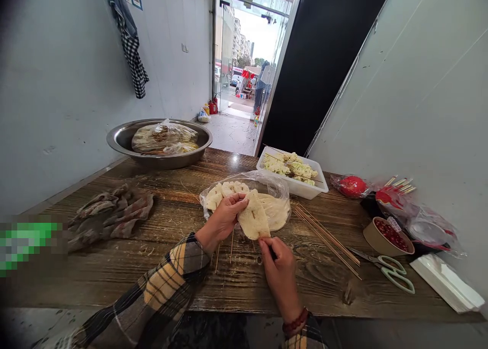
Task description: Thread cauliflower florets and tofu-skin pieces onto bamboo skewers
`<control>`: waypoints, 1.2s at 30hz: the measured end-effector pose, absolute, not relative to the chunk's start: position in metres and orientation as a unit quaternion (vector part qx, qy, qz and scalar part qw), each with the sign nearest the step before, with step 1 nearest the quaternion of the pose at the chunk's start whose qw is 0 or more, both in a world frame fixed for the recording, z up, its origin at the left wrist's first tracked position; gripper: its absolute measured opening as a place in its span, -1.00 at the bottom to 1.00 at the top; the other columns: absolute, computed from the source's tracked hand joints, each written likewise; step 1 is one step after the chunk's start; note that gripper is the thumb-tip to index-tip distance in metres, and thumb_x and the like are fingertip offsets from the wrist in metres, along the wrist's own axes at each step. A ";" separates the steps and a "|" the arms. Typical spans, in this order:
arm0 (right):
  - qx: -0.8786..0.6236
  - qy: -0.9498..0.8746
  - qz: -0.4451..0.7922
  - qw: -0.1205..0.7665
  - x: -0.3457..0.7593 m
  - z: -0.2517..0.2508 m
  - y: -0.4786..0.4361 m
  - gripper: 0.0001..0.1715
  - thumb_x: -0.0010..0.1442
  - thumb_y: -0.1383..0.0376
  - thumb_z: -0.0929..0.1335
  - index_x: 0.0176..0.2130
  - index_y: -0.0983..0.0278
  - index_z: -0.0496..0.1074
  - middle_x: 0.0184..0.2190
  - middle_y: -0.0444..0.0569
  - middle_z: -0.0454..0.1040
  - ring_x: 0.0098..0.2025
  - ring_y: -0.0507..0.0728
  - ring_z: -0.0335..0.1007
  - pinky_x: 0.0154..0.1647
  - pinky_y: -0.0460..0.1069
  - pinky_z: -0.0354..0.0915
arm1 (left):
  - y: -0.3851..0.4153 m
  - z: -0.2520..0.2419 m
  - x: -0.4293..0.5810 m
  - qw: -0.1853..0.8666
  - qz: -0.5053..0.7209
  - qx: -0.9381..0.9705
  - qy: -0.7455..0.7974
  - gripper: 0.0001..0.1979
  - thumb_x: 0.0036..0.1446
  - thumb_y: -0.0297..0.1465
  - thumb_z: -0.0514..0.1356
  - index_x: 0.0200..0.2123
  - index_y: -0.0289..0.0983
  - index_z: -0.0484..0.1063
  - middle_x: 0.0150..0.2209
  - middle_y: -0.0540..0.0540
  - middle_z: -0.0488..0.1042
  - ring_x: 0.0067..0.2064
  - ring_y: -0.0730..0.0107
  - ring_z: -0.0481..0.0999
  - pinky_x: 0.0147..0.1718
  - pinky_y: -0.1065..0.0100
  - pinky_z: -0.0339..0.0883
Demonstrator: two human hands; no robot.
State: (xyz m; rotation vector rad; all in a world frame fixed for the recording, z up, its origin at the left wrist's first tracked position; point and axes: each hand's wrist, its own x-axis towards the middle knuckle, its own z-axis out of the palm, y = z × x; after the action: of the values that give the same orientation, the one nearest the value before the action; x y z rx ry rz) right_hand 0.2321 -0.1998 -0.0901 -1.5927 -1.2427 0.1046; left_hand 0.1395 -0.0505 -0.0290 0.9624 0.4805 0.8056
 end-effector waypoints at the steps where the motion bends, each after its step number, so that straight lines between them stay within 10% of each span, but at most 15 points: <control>1: -0.669 -0.519 0.045 0.531 0.232 -0.089 -0.200 -0.69 0.27 0.16 0.26 -0.39 0.25 0.48 -0.45 -0.07 0.50 -0.39 0.08 0.40 -0.31 -0.05 0.27 | -0.050 -0.029 0.140 0.781 0.375 0.446 0.224 -0.61 -0.30 -0.28 0.44 -0.39 -0.36 0.48 -0.46 -0.04 0.51 -0.46 0.47 0.45 -0.43 0.44 0.27; 36: -0.633 -0.454 0.200 0.594 0.218 -0.082 -0.193 -0.67 0.17 0.11 0.35 -0.22 0.26 0.58 -0.25 0.04 0.60 -0.23 0.19 0.52 -0.19 0.03 0.40 | -0.052 -0.019 0.135 0.829 0.384 0.376 0.153 -0.65 -0.10 -0.29 0.38 -0.25 -0.36 0.48 -0.30 -0.22 0.60 -0.25 0.18 0.59 -0.20 0.24 0.47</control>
State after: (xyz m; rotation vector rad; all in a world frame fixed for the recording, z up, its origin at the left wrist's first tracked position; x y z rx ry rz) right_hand 0.2184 -0.1929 -0.0818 -1.4703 -1.0556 0.4644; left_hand 0.1347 -0.0516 -0.0189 0.7977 0.3254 0.8139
